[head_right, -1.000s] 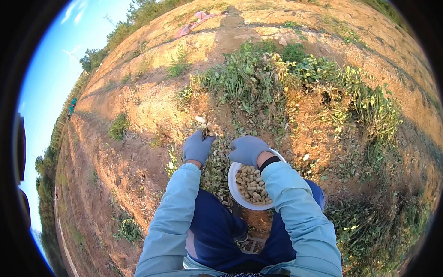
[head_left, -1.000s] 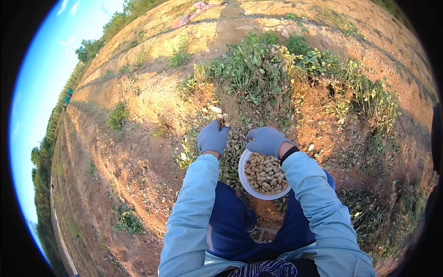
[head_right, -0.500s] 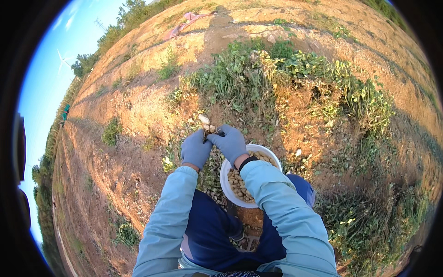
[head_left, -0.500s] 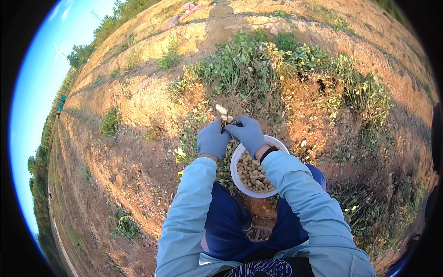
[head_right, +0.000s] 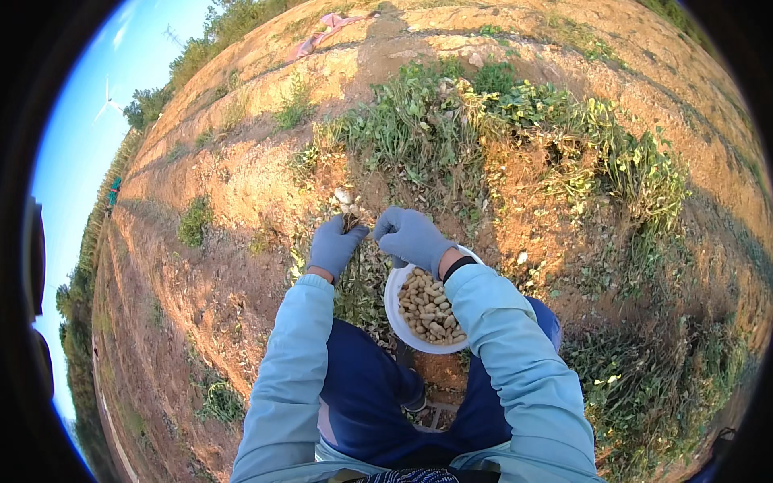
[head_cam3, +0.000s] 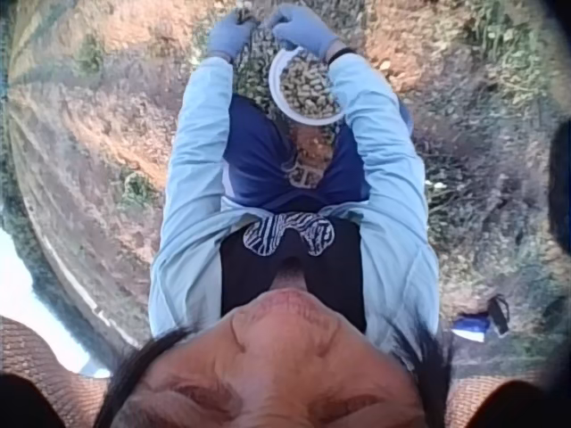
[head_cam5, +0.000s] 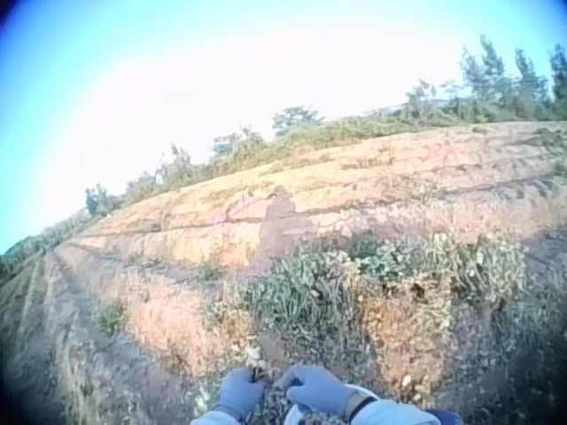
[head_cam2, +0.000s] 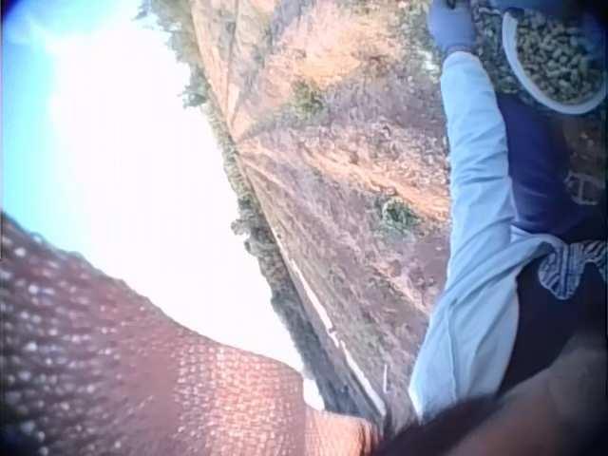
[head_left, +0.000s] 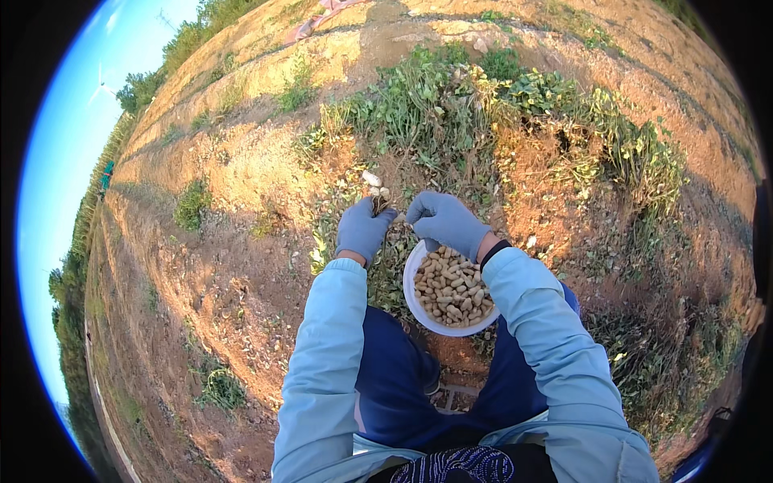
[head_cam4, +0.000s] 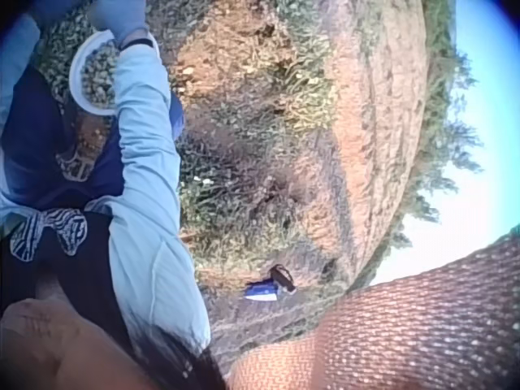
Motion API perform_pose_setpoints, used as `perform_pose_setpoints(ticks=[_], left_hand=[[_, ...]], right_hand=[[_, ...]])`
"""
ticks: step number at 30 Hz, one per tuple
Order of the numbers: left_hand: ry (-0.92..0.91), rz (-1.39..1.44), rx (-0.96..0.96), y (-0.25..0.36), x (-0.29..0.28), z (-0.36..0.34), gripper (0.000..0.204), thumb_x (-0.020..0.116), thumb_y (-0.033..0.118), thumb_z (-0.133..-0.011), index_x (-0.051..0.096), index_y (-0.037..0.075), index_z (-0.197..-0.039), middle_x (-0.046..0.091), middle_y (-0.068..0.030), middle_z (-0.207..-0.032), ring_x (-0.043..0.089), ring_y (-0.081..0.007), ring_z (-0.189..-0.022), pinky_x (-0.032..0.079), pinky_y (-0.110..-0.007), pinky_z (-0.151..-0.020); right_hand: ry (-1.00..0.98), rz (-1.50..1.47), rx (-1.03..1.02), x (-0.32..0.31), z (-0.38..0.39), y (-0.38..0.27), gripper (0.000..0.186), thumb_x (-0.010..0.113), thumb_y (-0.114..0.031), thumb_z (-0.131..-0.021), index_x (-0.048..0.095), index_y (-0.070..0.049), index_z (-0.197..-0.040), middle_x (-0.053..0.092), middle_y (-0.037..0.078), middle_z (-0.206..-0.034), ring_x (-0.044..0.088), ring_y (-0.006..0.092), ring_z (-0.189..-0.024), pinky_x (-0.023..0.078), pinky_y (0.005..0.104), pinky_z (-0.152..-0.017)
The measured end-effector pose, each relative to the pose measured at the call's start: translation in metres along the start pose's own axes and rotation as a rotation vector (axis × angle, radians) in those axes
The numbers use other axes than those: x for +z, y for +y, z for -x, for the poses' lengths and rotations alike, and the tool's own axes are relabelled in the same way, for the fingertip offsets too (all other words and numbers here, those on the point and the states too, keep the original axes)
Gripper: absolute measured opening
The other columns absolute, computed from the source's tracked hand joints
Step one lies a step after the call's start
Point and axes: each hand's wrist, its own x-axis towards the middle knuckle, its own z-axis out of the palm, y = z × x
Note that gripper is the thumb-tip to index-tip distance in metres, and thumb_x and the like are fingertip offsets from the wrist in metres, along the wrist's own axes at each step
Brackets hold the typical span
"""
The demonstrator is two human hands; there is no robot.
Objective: The person sits on the ground in a field and repeatedly pulls peanuts from uprooted peanut plants, placing them into a white bowl held between their legs. The person discards the plant stems and continues collecting peanuts until the bowl is nearly full.
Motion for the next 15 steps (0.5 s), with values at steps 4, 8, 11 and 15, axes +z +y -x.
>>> perform_pose_setpoints(ticks=[4, 8, 11, 15], left_hand=[[-0.098, 0.356, -0.077, 0.005, -0.013, 0.006, 0.032, 0.07, 0.025, -0.08, 0.065, 0.0, -0.099, 0.067, -0.0078, -0.086, 0.058, -0.0146, -0.074, 0.047, -0.032, -0.072], [-0.16, 0.592, -0.011, -0.002, -0.014, 0.008, 0.035, 0.072, 0.023, -0.078, 0.063, -0.004, -0.099, 0.067, -0.0077, -0.087, 0.059, -0.014, -0.076, 0.047, -0.03, -0.072], [-0.231, 0.602, 0.042, -0.004, -0.006, 0.006, 0.028, 0.071, 0.02, -0.078, 0.063, -0.002, -0.091, 0.065, -0.0051, -0.081, 0.057, -0.0116, -0.073, 0.047, -0.03, -0.068], [-0.165, 0.391, 0.116, -0.002, 0.003, 0.001, 0.029, 0.072, 0.023, -0.076, 0.061, -0.002, -0.086, 0.064, -0.0097, -0.077, 0.058, -0.0164, -0.069, 0.046, -0.034, -0.064]], right_hand=[[-0.078, 0.6, 0.07, -0.015, 0.003, 0.007, 0.031, 0.063, -0.021, -0.079, 0.061, -0.004, -0.104, 0.066, 0.013, -0.085, 0.065, 0.0255, -0.077, 0.051, 0.034, -0.069], [0.169, 0.67, -0.069, -0.004, -0.001, 0.02, 0.047, 0.063, -0.041, -0.079, 0.063, -0.008, -0.112, 0.066, 0.016, -0.1, 0.061, 0.0316, -0.099, 0.047, 0.0403, -0.087], [0.18, 0.41, -0.152, 0.012, -0.008, 0.024, 0.041, 0.064, -0.037, -0.079, 0.064, -0.01, -0.11, 0.067, 0.015, -0.095, 0.063, 0.0306, -0.093, 0.049, 0.0398, -0.082], [0.244, 0.493, -0.158, 0.019, -0.019, 0.039, 0.026, 0.062, -0.033, -0.08, 0.066, -0.014, -0.099, 0.067, 0.013, -0.084, 0.064, 0.0312, -0.083, 0.05, 0.0413, -0.075]])
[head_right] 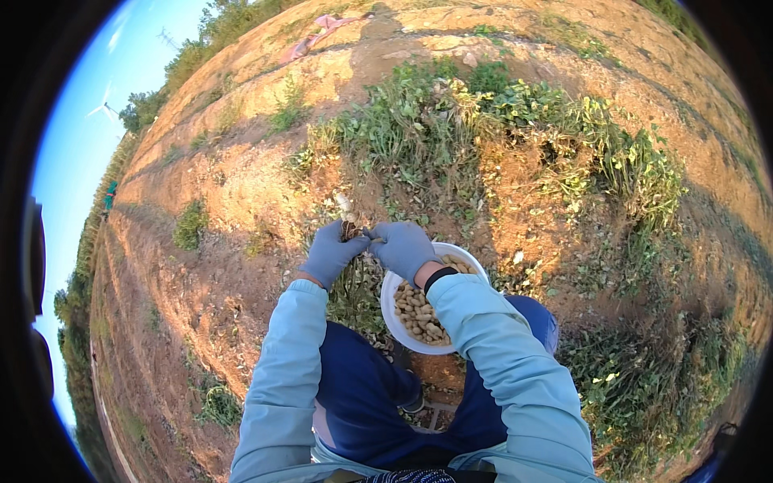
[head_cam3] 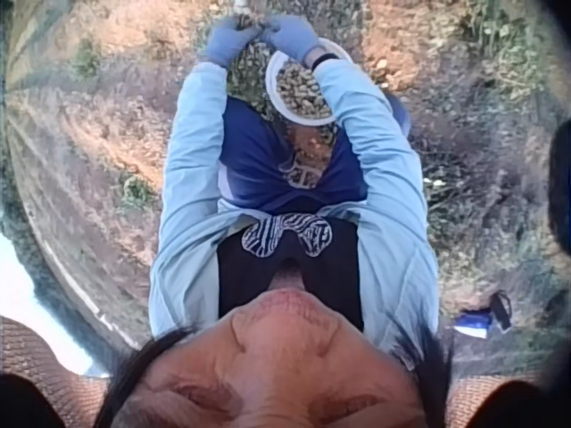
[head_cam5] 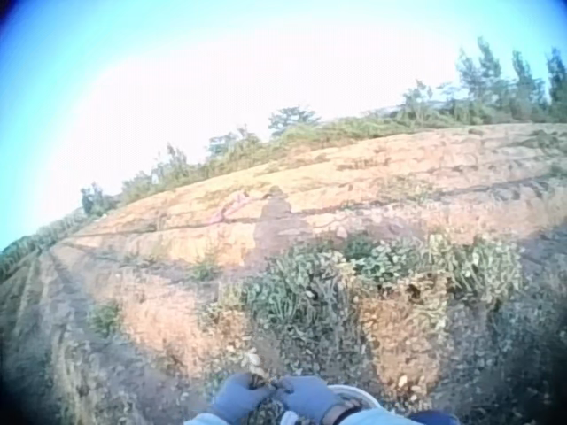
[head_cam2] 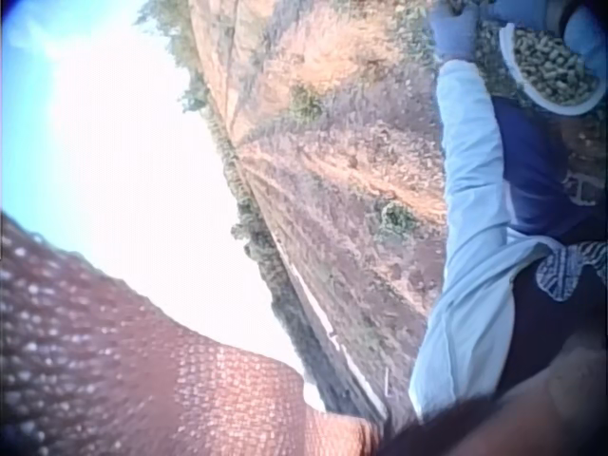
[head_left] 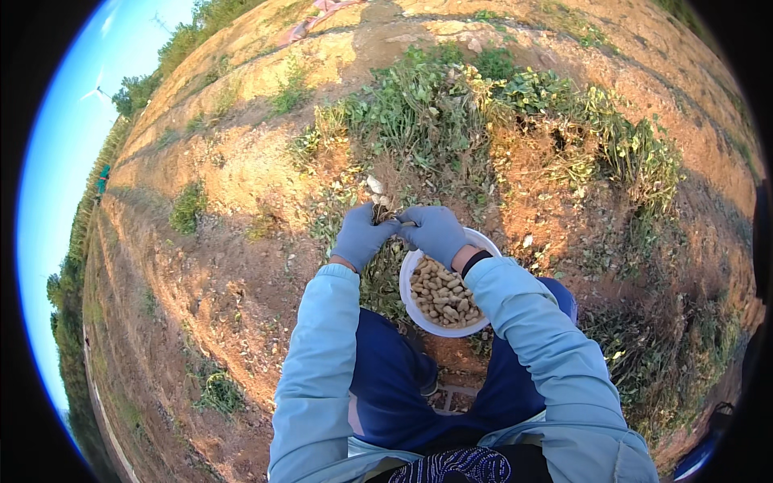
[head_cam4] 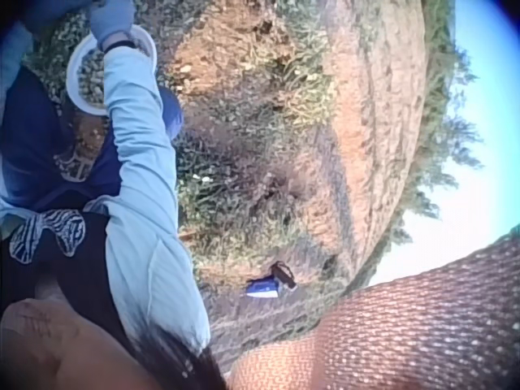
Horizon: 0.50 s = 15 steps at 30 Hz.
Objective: The person sits on the ground in a field and repeatedly pulls peanuts from uprooted peanut plants, placing them into a white bowl held between their legs. The person discards the plant stems and continues collecting peanuts until the bowl is nearly full.
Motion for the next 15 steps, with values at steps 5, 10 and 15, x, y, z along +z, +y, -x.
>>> perform_pose_setpoints(ticks=[5, 10, 15], left_hand=[[0.138, -0.322, 0.053, 0.013, 0.008, 0.001, 0.033, 0.07, 0.027, -0.076, 0.06, -0.002, -0.086, 0.064, -0.0127, -0.076, 0.059, -0.0208, -0.068, 0.046, -0.037, -0.065], [0.223, -0.172, -0.086, 0.001, -0.01, 0.001, 0.038, 0.069, 0.032, -0.075, 0.059, -0.003, -0.086, 0.063, -0.0215, -0.079, 0.062, -0.0363, -0.078, 0.047, -0.043, -0.069], [0.098, -0.19, -0.031, -0.005, -0.003, 0.001, 0.04, 0.069, 0.032, -0.075, 0.059, -0.003, -0.09, 0.064, -0.0201, -0.082, 0.062, -0.0346, -0.077, 0.046, -0.042, -0.07]], right_hand=[[0.162, 0.177, -0.002, -0.008, 0.007, -0.018, 0.022, 0.062, -0.033, -0.081, 0.067, -0.015, -0.093, 0.067, 0.013, -0.083, 0.064, 0.031, -0.082, 0.05, 0.0421, -0.074], [0.012, 0.21, -0.056, -0.033, 0.016, -0.023, 0.026, 0.062, -0.036, -0.081, 0.067, -0.015, -0.096, 0.067, 0.013, -0.082, 0.064, 0.0302, -0.083, 0.05, 0.0415, -0.075], [0.118, 0.16, -0.025, -0.039, 0.012, -0.005, 0.029, 0.063, -0.035, -0.081, 0.069, -0.011, -0.095, 0.067, 0.012, -0.08, 0.064, 0.0279, -0.078, 0.05, 0.0397, -0.073]])
